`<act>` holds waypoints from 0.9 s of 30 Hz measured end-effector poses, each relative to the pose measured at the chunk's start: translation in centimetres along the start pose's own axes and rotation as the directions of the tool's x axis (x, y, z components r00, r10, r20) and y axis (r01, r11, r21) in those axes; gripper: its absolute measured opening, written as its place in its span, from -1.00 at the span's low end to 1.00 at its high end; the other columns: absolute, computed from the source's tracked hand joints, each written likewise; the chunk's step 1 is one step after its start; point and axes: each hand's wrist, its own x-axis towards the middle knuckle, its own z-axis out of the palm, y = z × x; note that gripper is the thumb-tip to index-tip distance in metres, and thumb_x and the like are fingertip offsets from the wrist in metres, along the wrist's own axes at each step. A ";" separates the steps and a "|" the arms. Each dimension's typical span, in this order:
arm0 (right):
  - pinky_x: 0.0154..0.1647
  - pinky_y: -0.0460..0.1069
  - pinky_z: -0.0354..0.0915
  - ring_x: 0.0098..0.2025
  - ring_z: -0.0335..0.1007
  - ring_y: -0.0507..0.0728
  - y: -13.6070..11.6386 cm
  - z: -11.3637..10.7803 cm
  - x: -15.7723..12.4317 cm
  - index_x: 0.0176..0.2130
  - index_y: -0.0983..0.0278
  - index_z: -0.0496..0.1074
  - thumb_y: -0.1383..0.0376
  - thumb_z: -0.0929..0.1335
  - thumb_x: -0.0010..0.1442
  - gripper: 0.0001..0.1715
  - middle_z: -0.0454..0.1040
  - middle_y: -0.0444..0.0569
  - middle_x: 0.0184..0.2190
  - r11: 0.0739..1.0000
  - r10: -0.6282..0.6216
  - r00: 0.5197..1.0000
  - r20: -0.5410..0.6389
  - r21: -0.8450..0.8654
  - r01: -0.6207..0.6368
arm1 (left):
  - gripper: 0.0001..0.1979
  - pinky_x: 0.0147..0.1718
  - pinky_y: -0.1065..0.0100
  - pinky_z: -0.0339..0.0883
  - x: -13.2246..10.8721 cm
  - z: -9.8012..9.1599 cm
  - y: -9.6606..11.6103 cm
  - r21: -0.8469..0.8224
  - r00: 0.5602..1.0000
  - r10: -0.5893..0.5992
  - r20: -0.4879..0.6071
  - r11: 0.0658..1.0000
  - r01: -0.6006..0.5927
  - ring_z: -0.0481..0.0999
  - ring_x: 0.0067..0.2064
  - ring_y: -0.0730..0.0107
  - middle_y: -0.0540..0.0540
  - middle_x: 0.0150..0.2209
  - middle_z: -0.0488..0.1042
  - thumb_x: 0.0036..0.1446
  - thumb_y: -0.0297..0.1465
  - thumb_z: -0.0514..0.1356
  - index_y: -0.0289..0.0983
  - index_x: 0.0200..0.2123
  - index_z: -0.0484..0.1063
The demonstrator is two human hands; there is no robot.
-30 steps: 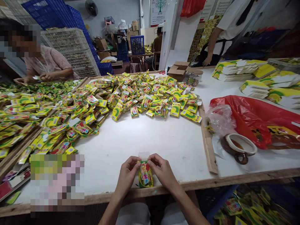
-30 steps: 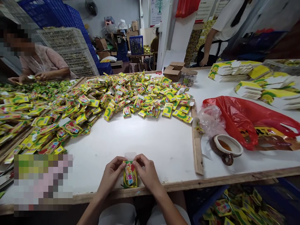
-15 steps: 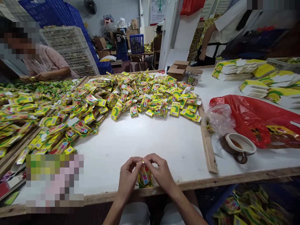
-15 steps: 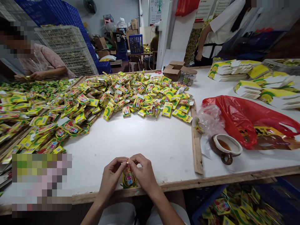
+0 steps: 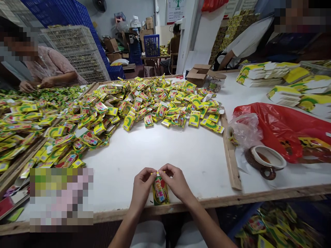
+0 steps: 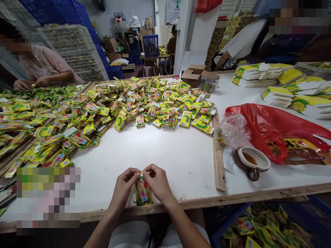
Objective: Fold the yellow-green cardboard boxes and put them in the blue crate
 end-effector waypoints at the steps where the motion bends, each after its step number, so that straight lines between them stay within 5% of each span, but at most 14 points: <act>1: -0.46 -0.11 0.22 -0.49 0.30 0.02 0.0 -0.1 0.0 -0.42 0.31 0.45 0.27 0.34 0.14 -0.83 0.44 -0.13 -0.52 1.000 0.006 1.000 0.014 0.002 -0.006 | -0.86 -0.34 0.46 0.28 0.0 0.0 0.0 -0.001 1.000 0.005 0.004 1.000 -0.005 0.42 -0.36 0.43 0.00 -0.44 0.48 0.00 -0.32 0.26 -0.29 -0.42 0.46; 9: -0.32 -0.07 0.32 -0.35 0.42 0.08 1.1 0.0 -1.3 -0.30 0.30 0.46 0.27 0.34 0.15 -0.86 0.52 -0.07 -0.38 0.988 0.010 0.998 0.061 0.153 -0.020 | -0.77 -0.32 0.39 0.32 -1.5 -0.3 -1.4 -0.035 0.995 -0.015 0.095 0.999 0.019 0.45 -0.30 0.36 -0.05 -0.37 0.50 0.04 -0.29 0.24 -0.28 -0.23 0.42; 15: -0.28 -0.04 0.33 -0.32 0.44 0.12 1.0 0.0 -1.7 -0.35 0.31 0.48 0.26 0.36 0.13 -0.85 0.53 -0.03 -0.40 0.984 0.012 1.000 0.011 0.178 -0.014 | -0.80 -0.31 0.38 0.32 -1.8 0.2 -1.4 0.043 0.997 0.056 0.046 0.997 -0.058 0.45 -0.29 0.34 -0.05 -0.37 0.45 0.09 -0.31 0.20 -0.28 -0.25 0.37; 21: -0.20 0.02 0.35 -0.25 0.45 0.19 1.1 0.5 -2.4 -0.31 0.30 0.47 0.19 0.34 0.15 -0.79 0.53 0.03 -0.34 0.981 0.016 0.994 -0.111 0.193 0.006 | -0.73 -0.26 0.37 0.33 -2.6 1.7 -0.6 0.091 0.986 0.090 0.142 0.990 -0.103 0.46 -0.25 0.33 -0.04 -0.30 0.46 0.06 -0.41 0.19 -0.23 -0.13 0.29; 24: -0.19 0.03 0.37 -0.22 0.45 0.21 0.5 -1.6 -3.2 -0.31 0.28 0.47 0.14 0.33 0.15 -0.74 0.53 0.05 -0.32 0.990 0.010 0.983 -0.182 0.138 0.016 | -0.58 -0.28 0.37 0.35 -2.8 2.9 -0.1 0.085 0.973 0.121 0.197 0.987 -0.140 0.47 -0.28 0.37 -0.05 -0.27 0.44 0.06 -0.43 0.20 -0.20 0.00 0.21; 27: -0.32 -0.01 0.39 -0.31 0.47 0.21 -0.4 -7.2 -5.6 -0.36 0.23 0.50 0.07 0.35 0.08 -0.71 0.55 0.03 -0.36 0.996 -0.001 0.960 -0.279 -0.083 -0.023 | -0.36 -0.23 0.32 0.38 -0.7 1.5 0.7 0.152 0.952 0.184 0.243 0.963 -0.224 0.48 -0.31 0.43 -0.09 -0.14 0.38 0.03 -0.40 0.25 -0.15 0.15 0.04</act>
